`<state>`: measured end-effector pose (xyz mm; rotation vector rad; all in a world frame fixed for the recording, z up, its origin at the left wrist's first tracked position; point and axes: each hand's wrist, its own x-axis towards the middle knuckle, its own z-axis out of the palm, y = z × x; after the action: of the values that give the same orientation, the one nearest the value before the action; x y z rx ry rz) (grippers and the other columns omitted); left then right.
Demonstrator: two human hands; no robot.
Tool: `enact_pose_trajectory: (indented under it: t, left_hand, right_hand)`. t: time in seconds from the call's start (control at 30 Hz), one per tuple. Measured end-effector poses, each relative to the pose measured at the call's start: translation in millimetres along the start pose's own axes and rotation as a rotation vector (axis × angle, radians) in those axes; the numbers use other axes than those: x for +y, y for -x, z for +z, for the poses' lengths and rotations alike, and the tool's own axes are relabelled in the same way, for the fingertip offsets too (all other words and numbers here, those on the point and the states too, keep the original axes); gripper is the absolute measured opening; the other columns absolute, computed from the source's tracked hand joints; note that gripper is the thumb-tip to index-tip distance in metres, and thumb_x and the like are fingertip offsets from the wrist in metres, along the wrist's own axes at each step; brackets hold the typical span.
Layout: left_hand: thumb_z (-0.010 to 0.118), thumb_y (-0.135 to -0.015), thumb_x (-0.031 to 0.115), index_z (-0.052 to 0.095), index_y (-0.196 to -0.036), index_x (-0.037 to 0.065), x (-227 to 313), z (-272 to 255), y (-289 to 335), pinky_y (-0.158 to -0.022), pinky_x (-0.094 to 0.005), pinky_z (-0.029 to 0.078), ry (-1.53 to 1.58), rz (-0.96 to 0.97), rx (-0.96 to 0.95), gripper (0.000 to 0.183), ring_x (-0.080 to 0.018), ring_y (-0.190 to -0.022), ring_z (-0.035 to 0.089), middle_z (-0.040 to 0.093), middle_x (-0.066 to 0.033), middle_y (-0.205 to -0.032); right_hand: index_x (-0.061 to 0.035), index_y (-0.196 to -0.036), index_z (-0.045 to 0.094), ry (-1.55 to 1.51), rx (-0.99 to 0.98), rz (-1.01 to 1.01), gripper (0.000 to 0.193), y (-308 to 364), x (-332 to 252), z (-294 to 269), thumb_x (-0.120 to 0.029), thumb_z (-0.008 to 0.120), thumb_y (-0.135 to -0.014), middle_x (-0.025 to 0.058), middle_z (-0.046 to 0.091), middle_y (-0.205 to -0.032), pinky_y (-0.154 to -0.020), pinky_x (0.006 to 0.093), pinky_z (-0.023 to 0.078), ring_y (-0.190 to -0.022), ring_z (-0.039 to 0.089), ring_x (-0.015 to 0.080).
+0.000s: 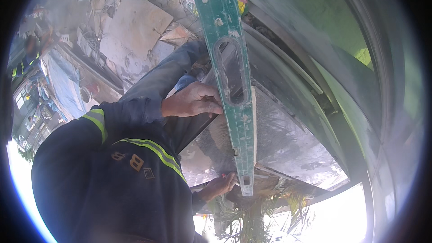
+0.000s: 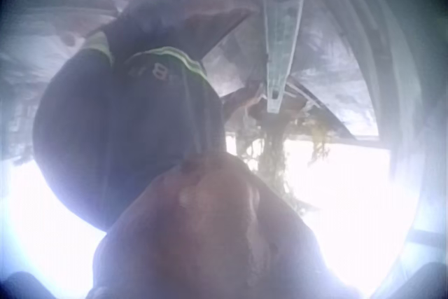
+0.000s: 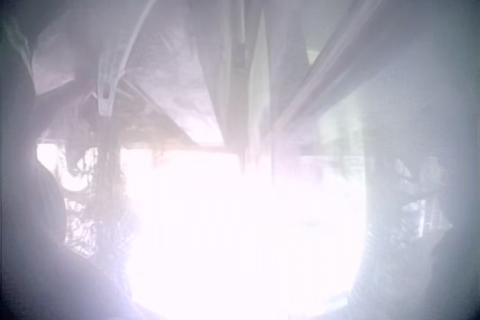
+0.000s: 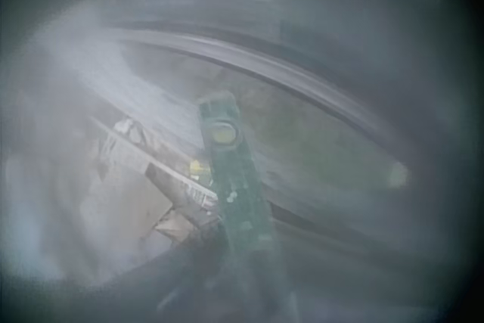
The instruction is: The person uses a spirit level and a pencil to measure and mark lines on a large stone tile. They repeatedly reposition the level, draw lines, and adjust the tile's position on a cluttered construction site floor.
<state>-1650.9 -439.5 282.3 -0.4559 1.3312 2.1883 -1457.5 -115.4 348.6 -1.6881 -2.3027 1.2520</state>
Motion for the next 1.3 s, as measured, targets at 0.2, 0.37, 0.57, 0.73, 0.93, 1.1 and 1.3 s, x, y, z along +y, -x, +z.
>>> enact_pose_trajectory:
  t: [0.2,0.37,0.57,0.73,0.93,1.1,1.3]
  left_hand:
    - [0.085,-0.088,0.028,0.072,-0.093,0.001,-17,-14,-21,-0.068,-0.0296,0.049,0.106,-0.019,-0.147,0.031,-0.0103,-0.076,0.060,0.067,-0.0008,-0.083]
    - [0.092,-0.080,0.028,0.070,-0.117,0.006,-22,-21,-21,-0.076,-0.0274,0.048,-0.214,-0.048,-0.154,0.048,-0.0112,-0.081,0.058,0.065,0.0010,-0.091]
    - [0.095,-0.076,0.027,0.067,-0.099,0.003,-43,-17,-24,-0.065,-0.0288,0.051,0.022,-0.126,-0.170,0.043,-0.0104,-0.073,0.061,0.062,0.0013,-0.080]
    - [0.089,-0.081,0.010,0.071,-0.099,0.002,-26,-12,-22,-0.058,-0.0224,0.058,0.378,-0.295,-0.114,0.026,-0.0110,-0.078,0.073,0.075,-0.0046,-0.088]
    - [0.085,-0.084,0.006,0.062,-0.116,0.000,-52,-23,-12,-0.071,-0.0377,0.065,0.626,-0.209,-0.201,0.040,-0.0249,-0.094,0.074,0.069,-0.0146,-0.109]
    - [0.087,-0.082,0.009,0.053,-0.130,0.007,-75,-31,-5,-0.079,-0.0494,0.066,0.799,-0.153,-0.257,0.060,-0.0295,-0.111,0.066,0.059,-0.0132,-0.120]
    - [0.088,-0.079,0.005,0.048,-0.119,0.016,-73,-28,-2,-0.076,-0.0544,0.066,0.796,-0.168,-0.213,0.058,-0.0278,-0.120,0.056,0.045,-0.0063,-0.117]
  right_hand:
    - [-0.0017,-0.094,0.068,0.048,-0.047,-0.036,0.033,-3,4,-6,-0.034,0.074,-0.096,0.0045,0.060,-0.095,-0.080,0.0340,0.042,-0.090,0.055,0.0171]
    - [0.0012,-0.098,0.069,0.073,-0.015,-0.071,0.038,5,0,1,-0.037,0.073,-0.097,0.0066,0.060,-0.097,-0.079,0.0343,0.042,-0.089,0.054,0.0176]
    - [0.0045,-0.111,0.070,0.238,-0.102,-0.155,0.041,1,-4,1,-0.035,0.068,-0.099,0.0091,0.065,-0.098,-0.078,0.0336,0.043,-0.087,0.055,0.0171]
    - [0.0038,-0.114,0.071,0.174,0.008,-0.001,0.034,4,-10,10,-0.026,0.065,-0.098,0.0074,0.069,-0.104,-0.073,0.0317,0.044,-0.087,0.058,0.0157]
    - [0.0038,-0.104,0.071,0.221,0.009,-0.061,0.030,13,-22,23,-0.023,0.058,-0.101,0.0068,0.062,-0.090,-0.071,0.0321,0.043,-0.082,0.055,0.0162]
    - [0.0030,-0.096,0.069,0.156,0.072,0.032,0.030,17,-38,33,-0.024,0.057,-0.101,0.0045,0.058,-0.083,-0.070,0.0326,0.041,-0.077,0.052,0.0151]
    - [-0.0004,-0.091,0.068,0.048,0.091,0.074,0.026,8,-15,20,-0.023,0.060,-0.100,0.0028,0.059,-0.083,-0.072,0.0316,0.040,-0.076,0.051,0.0138]
